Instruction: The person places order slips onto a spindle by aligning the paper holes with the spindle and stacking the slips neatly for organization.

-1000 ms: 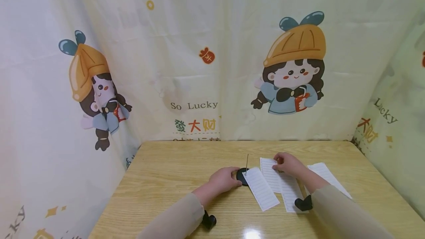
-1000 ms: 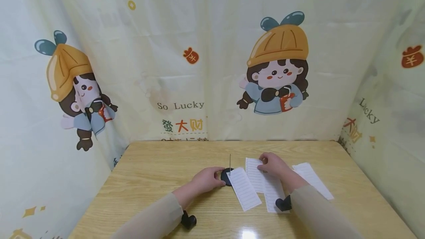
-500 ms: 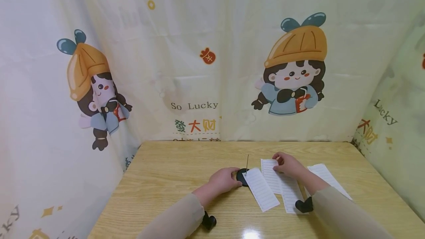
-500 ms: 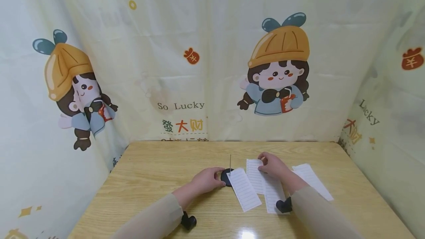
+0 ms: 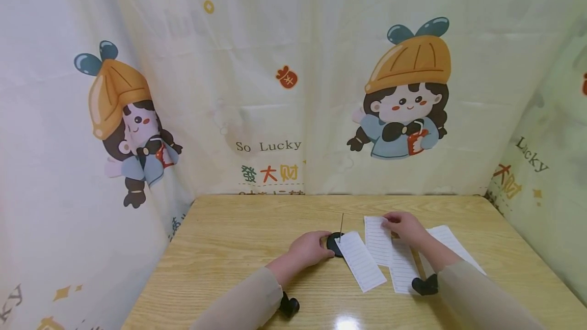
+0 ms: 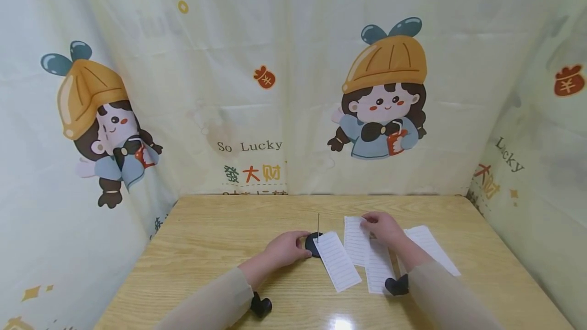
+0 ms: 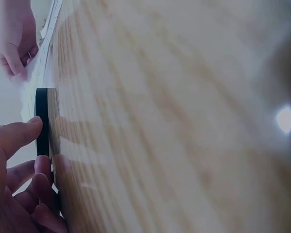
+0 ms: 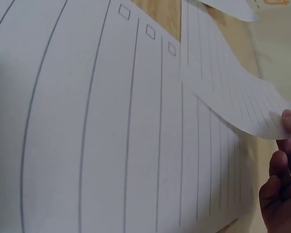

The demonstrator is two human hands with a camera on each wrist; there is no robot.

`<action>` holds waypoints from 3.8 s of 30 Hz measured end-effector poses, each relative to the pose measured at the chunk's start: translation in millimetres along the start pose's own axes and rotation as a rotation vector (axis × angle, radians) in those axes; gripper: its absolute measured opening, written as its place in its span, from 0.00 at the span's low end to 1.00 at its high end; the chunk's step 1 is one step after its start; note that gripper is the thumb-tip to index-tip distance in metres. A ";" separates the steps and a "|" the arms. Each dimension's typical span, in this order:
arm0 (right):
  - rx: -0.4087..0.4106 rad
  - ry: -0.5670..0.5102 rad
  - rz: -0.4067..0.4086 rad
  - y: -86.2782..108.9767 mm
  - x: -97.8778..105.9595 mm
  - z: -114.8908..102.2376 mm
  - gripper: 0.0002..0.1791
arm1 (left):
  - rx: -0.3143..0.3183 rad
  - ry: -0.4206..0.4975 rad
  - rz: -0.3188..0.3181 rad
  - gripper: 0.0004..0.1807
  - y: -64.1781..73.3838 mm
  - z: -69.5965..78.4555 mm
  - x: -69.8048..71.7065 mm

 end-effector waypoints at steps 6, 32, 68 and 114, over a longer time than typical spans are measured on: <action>0.008 -0.030 0.026 3.1 4.9 -2.3 0.20 | -0.001 0.004 -0.002 0.31 0.6 0.6 1.4; 0.126 -0.118 -0.010 33.4 32.8 -43.6 0.24 | -0.002 0.004 0.014 0.31 3.4 2.3 -0.7; 0.145 -0.197 -0.084 41.5 18.7 -69.6 0.23 | 0.007 0.016 0.007 0.31 6.7 2.7 0.4; 0.202 -0.315 -0.168 14.7 -19.9 -93.2 0.18 | 0.028 0.476 0.331 0.10 -5.8 46.5 53.6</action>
Point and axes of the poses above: each hand's wrist, its own y-axis away from the middle knuckle, its own x-axis out of the back of the hand, z = x × y, the point moved 5 cm from there along -y, towards the middle knuckle, and after that the axes turned 14 degrees about -y, right-handed, at the moved point
